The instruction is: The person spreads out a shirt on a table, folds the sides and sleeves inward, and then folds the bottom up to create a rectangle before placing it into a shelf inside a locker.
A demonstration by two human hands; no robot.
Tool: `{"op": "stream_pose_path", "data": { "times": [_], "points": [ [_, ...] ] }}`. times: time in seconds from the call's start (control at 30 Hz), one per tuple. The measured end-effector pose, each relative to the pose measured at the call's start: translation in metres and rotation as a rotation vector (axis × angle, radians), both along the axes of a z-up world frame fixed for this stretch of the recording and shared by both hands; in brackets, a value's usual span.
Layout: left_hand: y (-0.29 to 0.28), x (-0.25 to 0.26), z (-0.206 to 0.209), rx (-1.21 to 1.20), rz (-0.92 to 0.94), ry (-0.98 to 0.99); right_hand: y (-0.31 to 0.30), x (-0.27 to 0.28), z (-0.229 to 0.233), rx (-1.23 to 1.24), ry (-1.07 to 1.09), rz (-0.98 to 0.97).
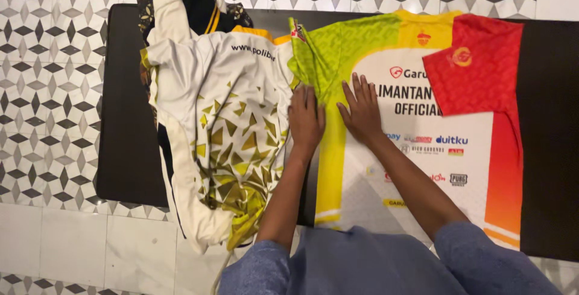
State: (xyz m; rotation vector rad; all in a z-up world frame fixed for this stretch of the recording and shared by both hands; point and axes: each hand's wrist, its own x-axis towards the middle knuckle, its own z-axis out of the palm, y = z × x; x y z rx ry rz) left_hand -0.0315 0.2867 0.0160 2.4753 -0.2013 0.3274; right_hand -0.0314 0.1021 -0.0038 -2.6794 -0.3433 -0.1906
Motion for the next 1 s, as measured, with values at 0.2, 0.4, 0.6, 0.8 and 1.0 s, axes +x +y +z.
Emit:
{"op": "stream_pose_path", "data": {
  "times": [0.2, 0.4, 0.6, 0.8, 1.0],
  "points": [
    [-0.001, 0.065, 0.004, -0.133, 0.254, 0.187, 0.010, 0.012, -0.003, -0.060, -0.012, -0.070],
    [-0.001, 0.090, -0.033, -0.693, 0.465, 0.250, 0.010, 0.014, 0.001, -0.080, 0.039, -0.079],
    [-0.002, 0.060, -0.036, -1.603, 0.701, 0.056, 0.011, 0.016, -0.001, -0.075, 0.031, -0.085],
    [0.010, 0.070, -0.007, -1.822, 0.813, 0.072, 0.010, 0.013, -0.002, -0.075, -0.002, -0.080],
    [0.034, 0.075, -0.069, -2.260, 0.512, 0.175, 0.011, 0.010, -0.001, -0.069, -0.026, -0.079]
  ]
}}
